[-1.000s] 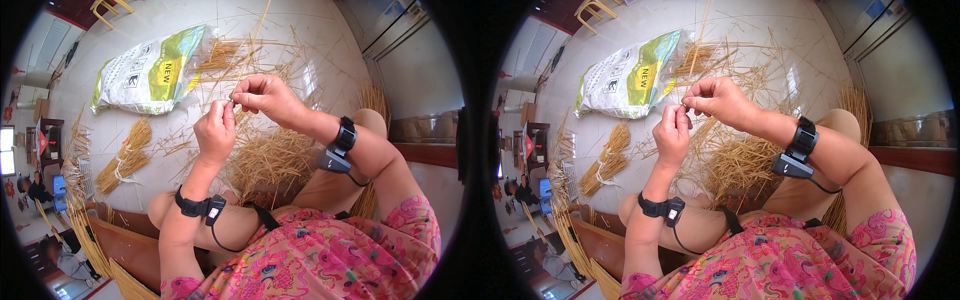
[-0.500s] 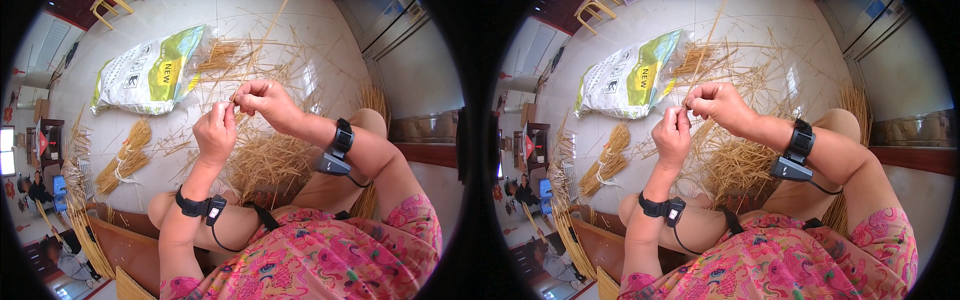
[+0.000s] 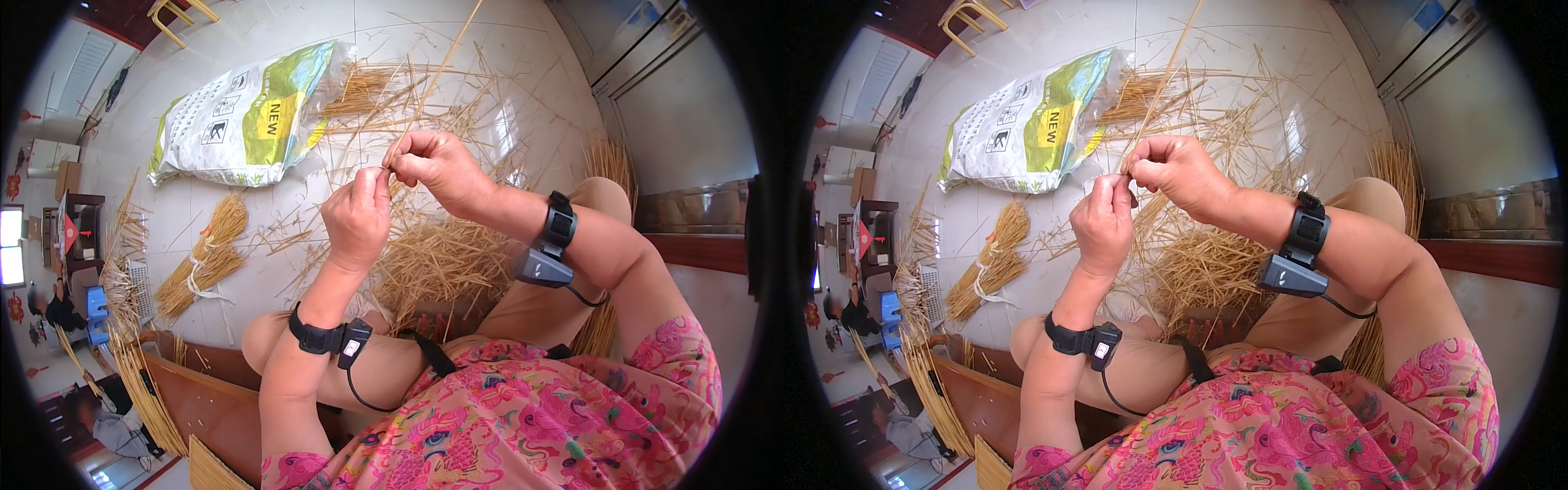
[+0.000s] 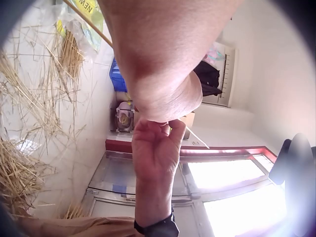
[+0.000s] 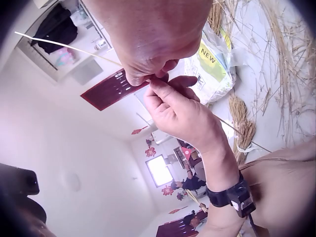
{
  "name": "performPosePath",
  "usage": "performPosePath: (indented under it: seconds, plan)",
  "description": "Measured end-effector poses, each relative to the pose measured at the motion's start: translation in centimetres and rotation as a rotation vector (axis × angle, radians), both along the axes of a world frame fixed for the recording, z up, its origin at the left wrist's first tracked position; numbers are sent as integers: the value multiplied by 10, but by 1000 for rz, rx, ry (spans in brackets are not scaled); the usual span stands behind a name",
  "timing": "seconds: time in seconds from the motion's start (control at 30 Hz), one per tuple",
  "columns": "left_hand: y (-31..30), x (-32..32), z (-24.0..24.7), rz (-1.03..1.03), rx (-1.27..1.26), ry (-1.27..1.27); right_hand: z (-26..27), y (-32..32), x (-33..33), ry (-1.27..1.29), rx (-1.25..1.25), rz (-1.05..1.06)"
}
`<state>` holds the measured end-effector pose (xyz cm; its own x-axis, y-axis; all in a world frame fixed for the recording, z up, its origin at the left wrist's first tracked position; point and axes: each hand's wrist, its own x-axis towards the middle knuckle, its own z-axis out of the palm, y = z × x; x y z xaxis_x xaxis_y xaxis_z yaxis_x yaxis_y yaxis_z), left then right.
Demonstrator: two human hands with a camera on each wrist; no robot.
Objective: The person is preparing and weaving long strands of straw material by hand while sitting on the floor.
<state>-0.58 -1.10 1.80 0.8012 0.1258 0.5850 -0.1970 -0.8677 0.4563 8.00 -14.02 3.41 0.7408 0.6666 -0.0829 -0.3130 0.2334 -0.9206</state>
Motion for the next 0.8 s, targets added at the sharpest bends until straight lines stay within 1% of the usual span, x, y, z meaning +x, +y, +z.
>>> performPosePath:
  seconds: [0.07,0.2,0.3,0.4,0.47,0.67,0.8]
  plan:
    - [-2,-1,4,-30,-75,56,-1,-1,0,26,23,14]
    - [-2,-1,8,-113,-215,125,-1,-4,3,-4,17,103]
    - [0,-1,8,-102,-253,127,5,-5,1,-32,31,103]
    - [2,-1,9,-73,-267,147,7,-4,-1,-41,25,75]
    - [3,-2,9,-78,-252,149,11,-5,-1,-22,26,71]
    - [3,-1,9,-93,-218,140,8,-4,0,-68,-31,29]
    - [2,-1,7,-61,-170,121,-4,-1,1,-227,-120,-42]
